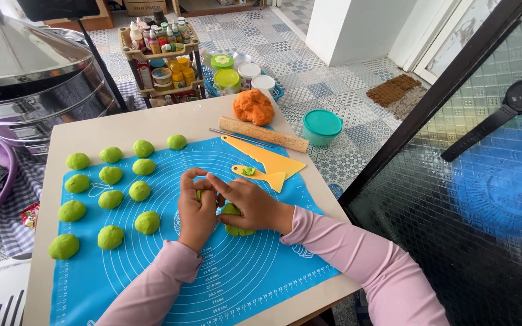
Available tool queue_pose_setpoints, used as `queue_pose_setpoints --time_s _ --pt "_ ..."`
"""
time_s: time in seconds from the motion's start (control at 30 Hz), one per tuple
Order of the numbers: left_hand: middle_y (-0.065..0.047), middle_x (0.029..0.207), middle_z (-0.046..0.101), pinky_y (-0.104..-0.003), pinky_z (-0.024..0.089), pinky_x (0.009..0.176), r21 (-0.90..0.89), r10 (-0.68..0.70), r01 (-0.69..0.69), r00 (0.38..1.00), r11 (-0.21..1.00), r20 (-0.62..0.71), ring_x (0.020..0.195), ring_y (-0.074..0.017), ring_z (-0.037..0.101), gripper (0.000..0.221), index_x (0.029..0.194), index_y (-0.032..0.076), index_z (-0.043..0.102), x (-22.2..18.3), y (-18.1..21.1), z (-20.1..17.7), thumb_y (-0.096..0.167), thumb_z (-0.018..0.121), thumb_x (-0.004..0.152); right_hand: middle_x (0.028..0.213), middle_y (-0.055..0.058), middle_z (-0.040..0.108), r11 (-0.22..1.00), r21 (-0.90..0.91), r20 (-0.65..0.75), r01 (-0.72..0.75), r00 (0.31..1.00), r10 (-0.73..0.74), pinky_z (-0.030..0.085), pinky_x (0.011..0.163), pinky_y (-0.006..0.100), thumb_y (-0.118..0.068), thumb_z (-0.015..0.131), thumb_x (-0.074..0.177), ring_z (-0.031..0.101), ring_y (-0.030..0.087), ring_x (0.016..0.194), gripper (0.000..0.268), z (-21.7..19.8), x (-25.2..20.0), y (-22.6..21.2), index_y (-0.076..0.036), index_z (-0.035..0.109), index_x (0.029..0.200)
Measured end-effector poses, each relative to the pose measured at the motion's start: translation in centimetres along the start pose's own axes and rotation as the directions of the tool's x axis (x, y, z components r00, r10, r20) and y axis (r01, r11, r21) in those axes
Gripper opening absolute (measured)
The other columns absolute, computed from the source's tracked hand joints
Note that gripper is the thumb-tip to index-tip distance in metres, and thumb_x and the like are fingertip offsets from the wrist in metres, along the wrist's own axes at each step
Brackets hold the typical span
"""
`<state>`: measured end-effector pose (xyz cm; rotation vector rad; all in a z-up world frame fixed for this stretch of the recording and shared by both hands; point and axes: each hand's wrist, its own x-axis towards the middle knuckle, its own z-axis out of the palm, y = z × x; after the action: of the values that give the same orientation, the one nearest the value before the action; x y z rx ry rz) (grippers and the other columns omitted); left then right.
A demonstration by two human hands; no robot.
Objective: Rolling and shaping small pieces of green dough into balls on a silicone mat.
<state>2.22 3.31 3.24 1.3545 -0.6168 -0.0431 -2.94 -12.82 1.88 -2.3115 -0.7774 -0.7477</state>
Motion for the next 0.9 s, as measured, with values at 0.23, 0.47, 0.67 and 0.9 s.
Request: queue_pose_setpoints --time_s 0.23,0.47,0.67,0.9 --pt "-0.012 0.071 0.063 -0.033 0.046 0.060 -0.088 -0.107 0.109 0.994 0.990 0.032 0.065 -0.0194 0.056 0.043 0.126 0.006 0.047 -0.1 -0.5 -0.4 -0.005 0.032 0.087 0.091 -0.002 0.074 0.994 -0.112 0.030 -0.014 0.999 0.017 0.053 0.097 0.041 -0.049 0.072 0.092 0.073 0.019 0.089 0.081 -0.5 0.6 -0.8 -0.009 0.045 0.157" --pt "-0.019 0.120 0.052 -0.048 0.043 0.099 -0.180 -0.128 0.137 0.990 0.974 0.057 0.115 -0.0314 0.049 0.058 0.145 0.009 0.035 -1.7 0.9 1.4 0.017 0.036 0.088 0.092 0.006 0.072 0.988 -0.135 -0.069 -0.076 0.995 0.067 0.056 0.091 0.043 -0.046 0.070 0.095 0.073 0.026 0.094 0.062 -0.4 0.6 -1.2 -0.012 0.059 0.145" --pt "-0.025 0.148 0.034 -0.062 0.025 0.118 -0.055 -0.054 0.058 0.995 0.997 0.083 0.145 -0.0458 0.029 0.066 0.149 0.011 0.020 -2.5 2.7 2.0 0.012 0.047 0.089 0.099 0.011 0.069 0.988 -0.142 -0.076 -0.062 0.996 0.052 0.056 0.091 0.045 -0.035 0.059 0.103 0.070 0.031 0.103 0.044 -0.2 0.7 -1.7 -0.011 0.061 0.139" --pt "-0.010 0.159 0.030 -0.043 0.048 0.112 0.238 -0.282 0.250 0.953 0.939 0.113 0.154 -0.0311 0.031 0.068 0.150 0.019 0.026 -3.6 5.8 1.3 0.028 0.059 0.092 0.114 0.014 0.073 0.978 -0.174 0.024 0.111 0.994 -0.108 0.054 0.096 0.052 -0.012 0.068 0.102 0.068 0.037 0.113 0.019 -1.1 0.5 -2.1 -0.006 0.066 0.120"
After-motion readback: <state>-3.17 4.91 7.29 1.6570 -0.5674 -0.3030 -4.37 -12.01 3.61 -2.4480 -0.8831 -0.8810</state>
